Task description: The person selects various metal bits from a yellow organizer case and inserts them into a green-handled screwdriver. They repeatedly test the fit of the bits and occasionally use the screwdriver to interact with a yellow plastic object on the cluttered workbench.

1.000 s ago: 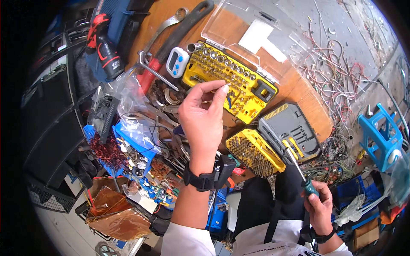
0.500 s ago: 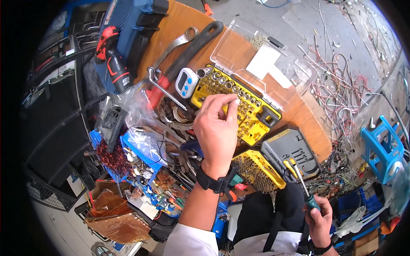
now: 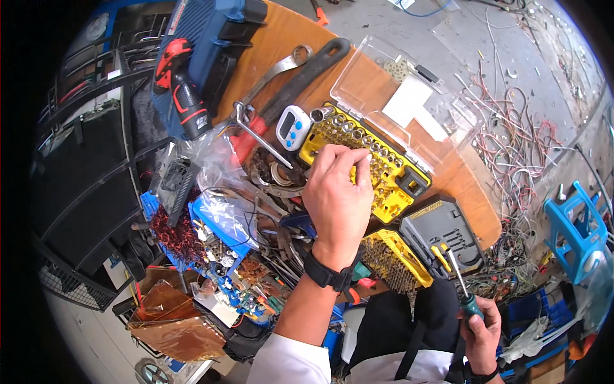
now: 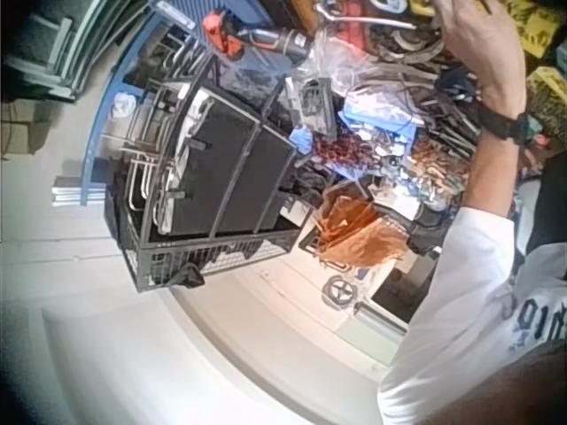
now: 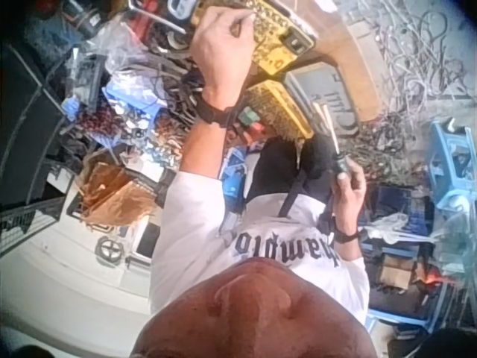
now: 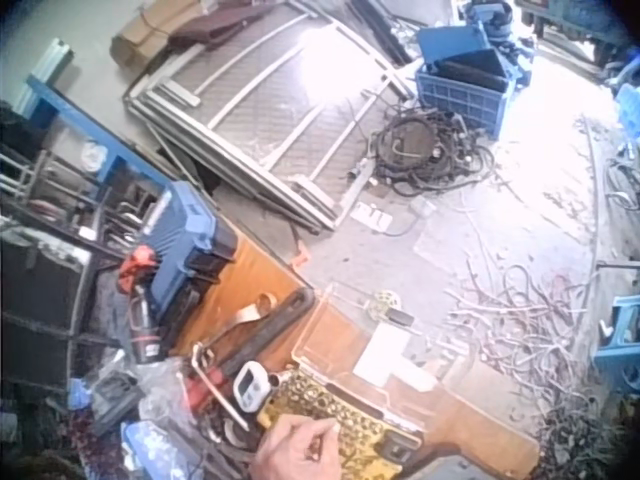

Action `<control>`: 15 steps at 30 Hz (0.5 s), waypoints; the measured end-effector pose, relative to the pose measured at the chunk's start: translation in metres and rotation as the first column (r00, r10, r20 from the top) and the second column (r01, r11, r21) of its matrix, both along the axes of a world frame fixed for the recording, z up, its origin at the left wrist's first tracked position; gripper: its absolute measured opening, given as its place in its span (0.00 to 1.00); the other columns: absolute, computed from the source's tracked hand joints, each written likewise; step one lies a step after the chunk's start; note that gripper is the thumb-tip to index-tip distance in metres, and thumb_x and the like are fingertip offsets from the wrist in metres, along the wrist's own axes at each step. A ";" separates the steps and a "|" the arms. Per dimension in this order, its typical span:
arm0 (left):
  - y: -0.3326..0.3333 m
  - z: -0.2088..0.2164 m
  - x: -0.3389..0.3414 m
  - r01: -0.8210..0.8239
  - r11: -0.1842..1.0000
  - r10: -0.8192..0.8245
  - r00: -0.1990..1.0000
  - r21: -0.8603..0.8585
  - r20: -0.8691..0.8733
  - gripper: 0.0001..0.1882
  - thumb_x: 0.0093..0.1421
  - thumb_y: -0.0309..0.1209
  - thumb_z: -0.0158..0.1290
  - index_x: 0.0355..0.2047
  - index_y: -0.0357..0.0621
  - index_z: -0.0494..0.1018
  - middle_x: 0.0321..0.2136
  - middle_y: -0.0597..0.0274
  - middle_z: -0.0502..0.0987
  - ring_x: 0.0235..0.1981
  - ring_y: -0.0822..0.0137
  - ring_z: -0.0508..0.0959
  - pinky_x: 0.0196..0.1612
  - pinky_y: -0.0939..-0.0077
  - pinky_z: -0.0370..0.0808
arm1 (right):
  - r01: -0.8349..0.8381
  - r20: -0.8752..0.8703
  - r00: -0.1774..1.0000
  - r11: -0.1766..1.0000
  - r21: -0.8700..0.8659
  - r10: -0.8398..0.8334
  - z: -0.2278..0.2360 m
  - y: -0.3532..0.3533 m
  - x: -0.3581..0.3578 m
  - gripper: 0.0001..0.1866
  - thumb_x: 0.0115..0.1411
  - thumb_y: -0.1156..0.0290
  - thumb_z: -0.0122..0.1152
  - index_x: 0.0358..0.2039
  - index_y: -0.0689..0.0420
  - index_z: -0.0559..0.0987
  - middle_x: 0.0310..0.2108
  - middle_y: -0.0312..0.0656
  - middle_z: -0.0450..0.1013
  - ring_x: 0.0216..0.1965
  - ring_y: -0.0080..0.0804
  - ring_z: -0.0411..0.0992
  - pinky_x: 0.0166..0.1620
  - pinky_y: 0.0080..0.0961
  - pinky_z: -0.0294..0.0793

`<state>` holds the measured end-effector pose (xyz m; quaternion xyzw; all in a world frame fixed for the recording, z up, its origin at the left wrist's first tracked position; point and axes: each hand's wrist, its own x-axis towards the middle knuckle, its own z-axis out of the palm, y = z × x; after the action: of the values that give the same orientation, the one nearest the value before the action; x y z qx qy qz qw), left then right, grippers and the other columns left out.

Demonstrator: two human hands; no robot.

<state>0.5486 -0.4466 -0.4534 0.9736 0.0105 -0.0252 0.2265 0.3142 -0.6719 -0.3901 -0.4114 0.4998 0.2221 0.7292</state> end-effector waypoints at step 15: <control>0.012 0.008 -0.014 0.054 0.996 -0.056 0.998 0.065 0.026 0.17 0.50 0.23 0.57 0.42 0.43 0.75 0.37 0.58 0.72 0.33 0.63 0.72 0.37 0.70 0.70 | -0.023 0.004 1.000 1.000 -0.004 0.023 0.004 -0.003 0.003 0.21 0.53 0.62 0.65 0.42 0.58 0.70 0.28 0.40 0.73 0.16 0.14 0.60 0.17 0.09 0.54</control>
<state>0.5348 -0.4343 -0.4459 0.9806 -0.0188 -0.0176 0.1945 0.3169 -0.6745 -0.3858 -0.4191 0.4939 0.2287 0.7267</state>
